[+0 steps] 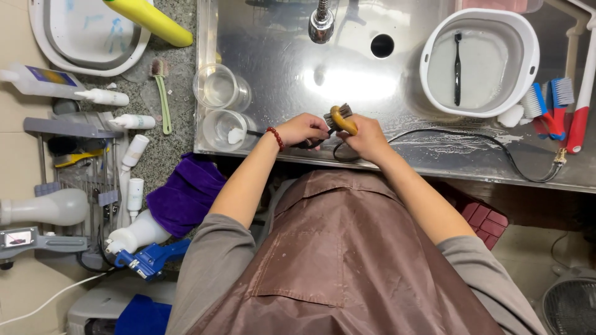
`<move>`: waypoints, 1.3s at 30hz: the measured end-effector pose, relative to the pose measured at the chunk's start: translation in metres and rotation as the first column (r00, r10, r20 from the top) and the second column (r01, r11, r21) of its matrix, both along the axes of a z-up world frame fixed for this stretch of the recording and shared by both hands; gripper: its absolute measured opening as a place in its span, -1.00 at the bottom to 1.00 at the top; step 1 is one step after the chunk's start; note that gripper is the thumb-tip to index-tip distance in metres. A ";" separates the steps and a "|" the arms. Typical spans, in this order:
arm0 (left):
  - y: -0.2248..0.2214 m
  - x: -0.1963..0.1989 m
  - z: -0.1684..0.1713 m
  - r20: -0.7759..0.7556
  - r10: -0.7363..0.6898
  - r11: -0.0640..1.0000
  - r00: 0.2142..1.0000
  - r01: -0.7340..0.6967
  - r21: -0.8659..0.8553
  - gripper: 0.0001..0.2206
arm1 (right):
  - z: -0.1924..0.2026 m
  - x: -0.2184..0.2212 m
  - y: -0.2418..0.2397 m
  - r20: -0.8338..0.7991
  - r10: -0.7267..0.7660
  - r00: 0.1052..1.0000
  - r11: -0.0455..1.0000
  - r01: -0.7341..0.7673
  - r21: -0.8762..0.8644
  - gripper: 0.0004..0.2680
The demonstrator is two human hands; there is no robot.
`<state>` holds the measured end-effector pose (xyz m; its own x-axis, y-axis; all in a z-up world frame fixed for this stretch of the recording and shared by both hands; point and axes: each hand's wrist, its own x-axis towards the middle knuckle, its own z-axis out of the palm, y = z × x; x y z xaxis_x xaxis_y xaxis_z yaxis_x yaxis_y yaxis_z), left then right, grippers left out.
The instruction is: Cleaning a black leather strap with a brush and wiping it with a microfiber cloth.
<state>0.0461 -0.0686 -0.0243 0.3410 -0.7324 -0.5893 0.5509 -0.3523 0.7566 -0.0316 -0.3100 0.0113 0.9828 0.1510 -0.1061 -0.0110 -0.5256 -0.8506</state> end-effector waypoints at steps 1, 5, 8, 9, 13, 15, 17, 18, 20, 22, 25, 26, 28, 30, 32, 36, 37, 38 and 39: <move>0.002 0.000 0.001 -0.003 -0.004 1.000 1.000 0.004 0.001 -0.82 | 0.003 0.002 -0.003 -0.003 -0.004 1.000 1.000 0.004 0.001 -0.81; 0.011 0.010 0.029 0.085 -0.046 0.994 0.995 0.054 -0.091 -0.78 | 0.021 0.030 -0.034 -0.269 -0.211 0.940 0.977 0.197 -0.080 -0.82; 0.006 0.004 0.039 0.057 -0.011 0.992 0.998 0.018 -0.122 -0.62 | 0.048 0.028 -0.052 -0.200 -0.295 0.934 0.945 0.255 -0.204 -0.76; 0.002 0.004 0.040 -0.026 0.089 0.986 0.996 -0.092 -0.136 -0.55 | 0.060 0.029 -0.056 -0.117 -0.307 0.944 0.924 0.267 -0.274 -0.73; -0.013 0.002 0.061 -0.101 0.252 0.934 0.962 -0.269 -0.234 -0.50 | 0.094 0.005 -0.037 -0.089 -0.351 0.932 0.923 0.329 -0.200 -0.68; -0.022 -0.001 0.071 -0.198 0.387 0.858 0.900 -0.431 -0.282 -0.50 | 0.102 -0.013 -0.018 -0.075 -0.274 0.959 0.957 0.264 -0.118 -0.64; -0.035 -0.008 0.081 -0.242 0.414 0.803 0.878 -0.477 -0.357 -0.49 | 0.114 -0.007 -0.005 -0.026 -0.248 0.968 0.957 0.241 -0.161 -0.63; -0.039 -0.015 0.087 -0.292 0.440 0.741 0.849 -0.527 -0.416 -0.47 | 0.120 -0.007 0.003 0.010 -0.215 0.977 0.957 0.213 -0.199 -0.62; -0.044 -0.019 0.100 -0.336 0.482 0.679 0.809 -0.588 -0.440 -0.50 | 0.128 -0.017 0.017 0.082 -0.193 0.978 0.958 0.206 -0.200 -0.61; -0.050 -0.021 0.113 -0.379 0.515 0.611 0.769 -0.639 -0.467 -0.52 | 0.130 -0.021 0.026 0.162 -0.172 0.972 0.957 0.204 -0.207 -0.60; -0.061 -0.023 0.127 -0.206 0.651 0.628 0.730 -0.671 -0.394 -0.52 | 0.129 -0.014 0.027 0.309 -0.143 0.940 0.969 0.197 -0.149 -0.61; -0.063 -0.030 0.128 -0.207 0.670 0.610 0.713 -0.688 -0.392 -0.53 | 0.132 -0.014 0.030 0.314 -0.182 0.932 0.967 0.227 -0.112 -0.63; -0.063 -0.039 0.132 -0.210 0.690 0.594 0.692 -0.708 -0.382 -0.53 | 0.133 -0.025 0.036 0.310 -0.222 0.925 0.964 0.256 -0.074 -0.65; -0.065 -0.025 0.138 -0.097 0.762 0.523 0.640 -0.698 -0.489 -0.62 | 0.129 -0.035 0.038 0.379 -0.223 0.898 0.963 0.263 -0.056 -0.66; -0.069 -0.027 0.126 -0.027 0.763 0.569 0.646 -0.691 -0.446 -0.57 | 0.140 -0.015 0.031 0.418 -0.216 0.882 0.961 0.268 -0.071 -0.66; -0.074 -0.040 0.113 0.001 0.733 0.589 0.680 -0.634 -0.501 -0.62 | 0.147 -0.032 0.037 0.396 -0.231 0.889 0.949 0.296 -0.111 -0.66; -0.074 -0.036 0.120 0.007 0.734 0.586 0.679 -0.628 -0.512 -0.62 | 0.143 -0.029 0.034 0.409 -0.228 0.884 0.949 0.296 -0.111 -0.66; -0.076 -0.030 0.126 -0.021 0.771 0.550 0.637 -0.682 -0.482 -0.56 | 0.140 -0.024 0.030 0.420 -0.220 0.881 0.947 0.297 -0.127 -0.66; -0.077 -0.024 0.131 -0.047 0.806 0.510 0.591 -0.732 -0.452 -0.50 | 0.136 -0.020 0.026 0.430 -0.211 0.878 0.944 0.297 -0.143 -0.66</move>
<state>0.0221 -0.1458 0.1070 0.9378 -0.2765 -0.2101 0.3259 0.4919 0.8074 -0.0514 -0.2838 0.1475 0.9474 -0.0918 0.3067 0.1539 -0.7095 -0.6877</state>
